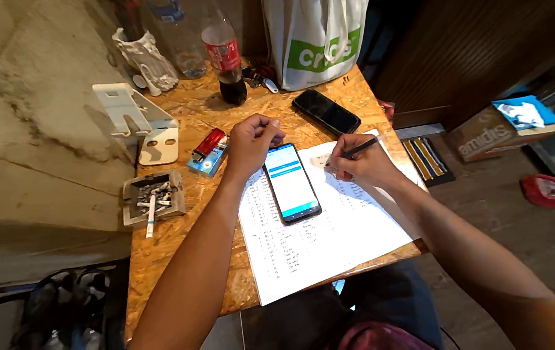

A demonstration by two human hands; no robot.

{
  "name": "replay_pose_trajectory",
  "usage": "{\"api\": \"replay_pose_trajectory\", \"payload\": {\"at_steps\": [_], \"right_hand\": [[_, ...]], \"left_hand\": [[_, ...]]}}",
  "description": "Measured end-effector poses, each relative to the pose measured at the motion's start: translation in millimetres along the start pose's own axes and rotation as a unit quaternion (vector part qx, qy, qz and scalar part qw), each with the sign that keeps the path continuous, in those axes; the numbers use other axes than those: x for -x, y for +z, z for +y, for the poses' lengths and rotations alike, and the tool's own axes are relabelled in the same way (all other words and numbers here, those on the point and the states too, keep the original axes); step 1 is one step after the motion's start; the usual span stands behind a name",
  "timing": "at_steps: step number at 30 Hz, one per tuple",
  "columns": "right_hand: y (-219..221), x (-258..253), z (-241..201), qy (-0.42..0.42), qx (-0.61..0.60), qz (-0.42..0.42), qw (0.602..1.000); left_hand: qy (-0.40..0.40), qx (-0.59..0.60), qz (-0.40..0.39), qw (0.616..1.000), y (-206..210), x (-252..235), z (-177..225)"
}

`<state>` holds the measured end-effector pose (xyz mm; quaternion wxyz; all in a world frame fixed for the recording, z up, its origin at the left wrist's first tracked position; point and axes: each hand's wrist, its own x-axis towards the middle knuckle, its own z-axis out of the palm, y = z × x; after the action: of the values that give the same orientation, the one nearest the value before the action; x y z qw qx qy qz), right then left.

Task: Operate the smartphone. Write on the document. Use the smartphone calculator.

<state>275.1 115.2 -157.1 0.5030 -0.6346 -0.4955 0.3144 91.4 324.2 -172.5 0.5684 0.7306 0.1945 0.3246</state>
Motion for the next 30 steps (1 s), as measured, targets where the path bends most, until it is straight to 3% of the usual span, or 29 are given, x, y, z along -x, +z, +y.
{"api": "replay_pose_trajectory", "payload": {"at_steps": [13, 19, 22, 25, 30], "right_hand": [[2.1, -0.3, -1.4, 0.029, -0.001, 0.013, 0.999], [1.1, -1.6, 1.9, 0.025, 0.035, 0.020, 0.999], [3.9, 3.1, 1.7, -0.013, -0.003, 0.042, 0.999], [13.9, 14.4, -11.9, -0.063, -0.039, -0.003, 0.997], [39.8, 22.5, -16.0, -0.106, -0.065, -0.150, 0.981]], "left_hand": [[-0.009, 0.008, 0.002, 1.000, 0.5, -0.5, 0.3], [-0.007, 0.008, 0.003, 1.000, -0.6, -1.7, -0.9], [-0.005, 0.011, -0.001, 1.000, -0.3, -1.7, -1.7], [-0.006, 0.014, 0.001, 1.000, -0.5, -1.9, -2.1], [-0.011, 0.009, -0.003, 1.000, -0.3, -2.2, 0.7]]}}
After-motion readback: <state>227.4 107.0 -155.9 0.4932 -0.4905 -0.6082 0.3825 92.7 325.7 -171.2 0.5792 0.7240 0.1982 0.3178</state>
